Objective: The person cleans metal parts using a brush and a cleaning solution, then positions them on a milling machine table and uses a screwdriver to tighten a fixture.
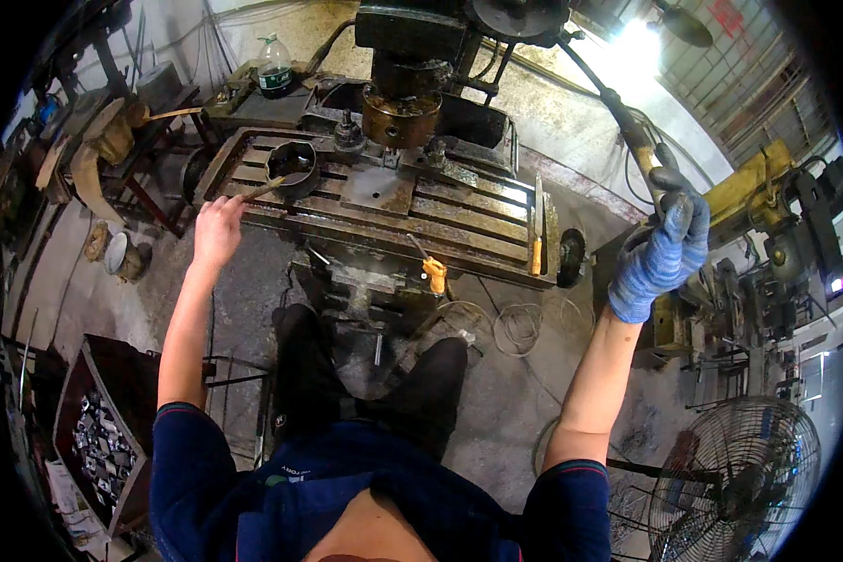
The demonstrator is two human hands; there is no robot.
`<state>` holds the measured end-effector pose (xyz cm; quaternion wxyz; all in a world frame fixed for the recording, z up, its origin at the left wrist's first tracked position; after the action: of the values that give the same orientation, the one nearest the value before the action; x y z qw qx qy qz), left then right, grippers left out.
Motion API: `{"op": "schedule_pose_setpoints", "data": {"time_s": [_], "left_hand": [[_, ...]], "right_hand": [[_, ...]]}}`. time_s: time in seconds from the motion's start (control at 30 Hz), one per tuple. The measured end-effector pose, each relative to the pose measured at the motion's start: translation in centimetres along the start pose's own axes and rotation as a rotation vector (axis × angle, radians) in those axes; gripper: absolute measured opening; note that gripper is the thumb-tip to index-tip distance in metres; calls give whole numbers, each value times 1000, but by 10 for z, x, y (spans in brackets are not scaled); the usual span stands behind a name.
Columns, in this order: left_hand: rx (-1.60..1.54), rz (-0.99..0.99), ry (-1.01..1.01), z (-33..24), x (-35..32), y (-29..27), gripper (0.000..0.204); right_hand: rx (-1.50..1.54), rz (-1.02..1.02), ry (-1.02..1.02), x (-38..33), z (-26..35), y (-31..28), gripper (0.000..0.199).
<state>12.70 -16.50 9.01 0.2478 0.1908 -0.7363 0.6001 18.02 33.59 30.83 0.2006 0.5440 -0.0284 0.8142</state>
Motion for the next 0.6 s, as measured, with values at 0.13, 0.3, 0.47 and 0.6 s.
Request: {"op": "schedule_pose_setpoints", "data": {"time_s": [0.13,0.3,0.47,0.6], "left_hand": [[-57,-97,-46,10,-7,-19,14],[-1045,19,-665,-2,-10,27,28],[-1244,104,-626,-51,19,104,26],[-1070,-26,-516,-61,47,151,27]], "right_hand": [[-5,6,4,-2,5,8,23],[-59,33,-27,2,3,3,23],[29,35,-38,-6,1,7,24],[-39,52,-18,-10,0,5,26]]}}
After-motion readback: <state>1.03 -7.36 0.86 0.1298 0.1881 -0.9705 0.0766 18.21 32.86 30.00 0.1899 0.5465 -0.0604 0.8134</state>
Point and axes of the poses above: each hand's wrist, its own x-axis towards the middle knuckle, its own y-axis out of the palm, z = x × y, the point moved 8 cm from there along x, towards the middle knuckle, and after that the axes turned 1 degree about -z, right-handed, at the moved point
